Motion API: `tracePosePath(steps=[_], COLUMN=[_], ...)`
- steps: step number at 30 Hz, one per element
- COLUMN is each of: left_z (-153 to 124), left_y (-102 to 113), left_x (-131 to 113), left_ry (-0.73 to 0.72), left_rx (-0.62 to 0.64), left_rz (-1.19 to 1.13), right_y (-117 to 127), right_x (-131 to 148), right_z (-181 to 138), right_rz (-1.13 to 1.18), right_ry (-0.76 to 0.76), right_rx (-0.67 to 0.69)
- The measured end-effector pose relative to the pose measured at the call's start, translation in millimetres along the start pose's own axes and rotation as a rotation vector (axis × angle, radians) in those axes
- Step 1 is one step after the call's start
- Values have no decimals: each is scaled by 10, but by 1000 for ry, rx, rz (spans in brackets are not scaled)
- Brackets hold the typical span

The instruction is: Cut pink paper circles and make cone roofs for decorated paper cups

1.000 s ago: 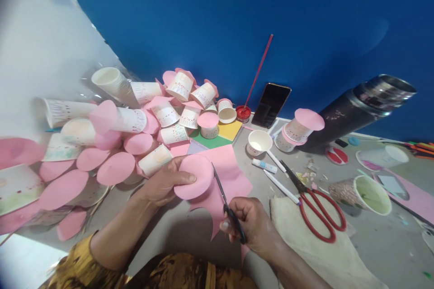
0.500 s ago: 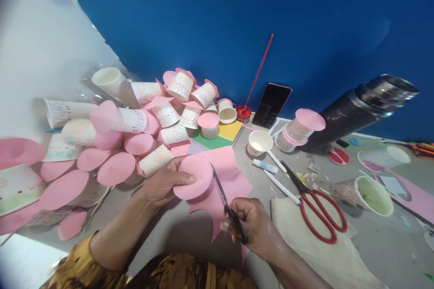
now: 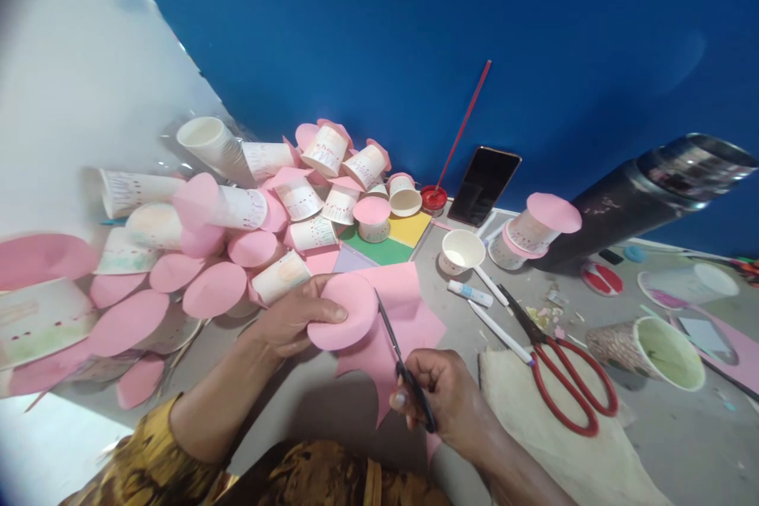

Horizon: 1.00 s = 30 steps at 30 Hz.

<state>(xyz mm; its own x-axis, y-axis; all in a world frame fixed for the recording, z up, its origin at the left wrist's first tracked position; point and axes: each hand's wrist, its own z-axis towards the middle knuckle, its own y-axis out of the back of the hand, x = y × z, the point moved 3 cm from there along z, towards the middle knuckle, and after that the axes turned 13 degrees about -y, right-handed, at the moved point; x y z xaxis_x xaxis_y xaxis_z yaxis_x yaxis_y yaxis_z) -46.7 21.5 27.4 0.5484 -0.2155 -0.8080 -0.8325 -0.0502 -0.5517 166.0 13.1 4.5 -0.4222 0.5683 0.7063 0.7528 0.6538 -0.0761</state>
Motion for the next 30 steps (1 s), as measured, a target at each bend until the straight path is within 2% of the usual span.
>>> tracePosePath(steps=[30], left_z=[-2], left_y=[66], left_x=[-22], left_ry=[54], left_rx=[-2], left_rz=[44], right_y=[37], right_x=[-7], right_z=[9], right_rz=[-26], right_ry=[26], right_rx=[-55])
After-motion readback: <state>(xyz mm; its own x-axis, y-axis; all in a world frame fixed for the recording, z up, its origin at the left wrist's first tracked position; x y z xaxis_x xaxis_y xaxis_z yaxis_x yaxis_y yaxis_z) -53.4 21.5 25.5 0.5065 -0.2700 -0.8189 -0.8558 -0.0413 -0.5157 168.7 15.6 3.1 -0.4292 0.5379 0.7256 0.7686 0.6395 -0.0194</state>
